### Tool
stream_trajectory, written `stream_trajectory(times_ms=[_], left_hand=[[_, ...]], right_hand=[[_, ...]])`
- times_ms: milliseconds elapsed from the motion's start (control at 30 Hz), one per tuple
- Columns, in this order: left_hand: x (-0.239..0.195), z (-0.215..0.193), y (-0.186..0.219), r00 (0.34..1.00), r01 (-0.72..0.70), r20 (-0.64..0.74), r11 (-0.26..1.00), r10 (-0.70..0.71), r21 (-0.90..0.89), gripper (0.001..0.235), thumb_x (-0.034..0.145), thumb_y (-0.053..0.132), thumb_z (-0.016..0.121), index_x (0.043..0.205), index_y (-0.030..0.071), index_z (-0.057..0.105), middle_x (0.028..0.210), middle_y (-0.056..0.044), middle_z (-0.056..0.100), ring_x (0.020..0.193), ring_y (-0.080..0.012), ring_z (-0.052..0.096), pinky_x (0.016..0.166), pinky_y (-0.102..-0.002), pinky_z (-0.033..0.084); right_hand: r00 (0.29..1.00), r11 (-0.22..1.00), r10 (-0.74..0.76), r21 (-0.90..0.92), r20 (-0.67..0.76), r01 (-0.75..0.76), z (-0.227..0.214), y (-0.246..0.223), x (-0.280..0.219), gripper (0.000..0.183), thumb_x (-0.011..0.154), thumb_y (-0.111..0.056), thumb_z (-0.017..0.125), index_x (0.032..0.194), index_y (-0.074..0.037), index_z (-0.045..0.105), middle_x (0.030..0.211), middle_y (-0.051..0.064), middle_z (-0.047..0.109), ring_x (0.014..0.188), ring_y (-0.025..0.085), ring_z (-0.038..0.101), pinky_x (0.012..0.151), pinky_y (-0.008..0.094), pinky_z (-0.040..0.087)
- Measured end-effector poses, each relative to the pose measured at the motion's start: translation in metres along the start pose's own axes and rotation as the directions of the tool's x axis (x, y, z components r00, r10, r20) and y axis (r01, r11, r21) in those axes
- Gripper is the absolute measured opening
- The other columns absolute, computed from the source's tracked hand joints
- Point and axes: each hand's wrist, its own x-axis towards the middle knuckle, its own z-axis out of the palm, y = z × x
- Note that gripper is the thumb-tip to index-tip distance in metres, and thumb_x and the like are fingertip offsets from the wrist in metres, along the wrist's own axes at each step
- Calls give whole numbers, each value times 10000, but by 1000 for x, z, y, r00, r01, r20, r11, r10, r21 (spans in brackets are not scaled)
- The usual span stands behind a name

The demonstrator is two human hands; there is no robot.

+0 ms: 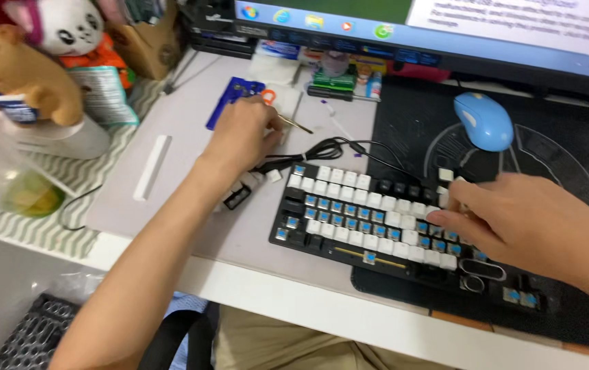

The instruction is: The person removes keycaps and keyboard switches using a tool, handles small internal components, and places them on a desk next to a monitor and peripheral equipment.

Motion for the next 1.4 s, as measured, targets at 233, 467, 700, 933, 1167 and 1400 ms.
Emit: stream_trajectory(times_ms=[233,467,700,933,1167,1400], left_hand=[[8,-1,1,997,1,77,1000,0,-18,110,845,222,750,920,160,801,942,-134,725,811,-391,674,701,-518,511],[6,-13,11,993,10,121,999,-3,-51,136,865,127,718,958,128,817,922,-120,731,813,-351,664,726,-480,523],[7,-21,16,981,56,189,993,-36,-100,139,872,106,692,953,102,806,899,-85,774,796,-333,693,783,-448,524],[5,-11,5,975,100,213,981,-62,-169,73,920,66,697,931,47,767,899,-97,761,798,-296,691,766,-406,531],[-9,-56,39,975,216,140,897,-174,-385,92,1027,101,628,973,42,674,917,-75,710,781,-205,624,718,-343,486],[-44,-81,103,996,78,84,663,-23,-745,264,977,77,692,1236,99,650,954,-6,754,910,-101,718,884,-241,565]], right_hand=[[990,969,-116,227,83,94,-10,9,-11,253,1023,-509,431,994,-319,596,769,-99,748,763,169,676,774,366,526],[950,945,-280,135,-139,299,15,22,-6,336,1035,-520,523,862,-231,522,615,-6,600,645,248,559,651,423,476],[948,955,-297,-54,-114,293,9,17,-7,423,1061,-585,457,807,-253,522,530,-33,600,689,213,592,665,380,529],[936,935,-349,-85,-48,344,12,6,-6,378,1083,-578,420,915,-251,509,530,-59,640,690,239,574,733,367,506],[912,937,-272,130,-308,323,33,33,-13,304,969,-535,577,821,-270,573,543,-41,614,583,231,565,668,370,542],[792,823,-118,387,-599,415,-18,19,-26,180,853,-246,753,1003,-147,768,715,-35,758,608,118,658,585,263,511]])
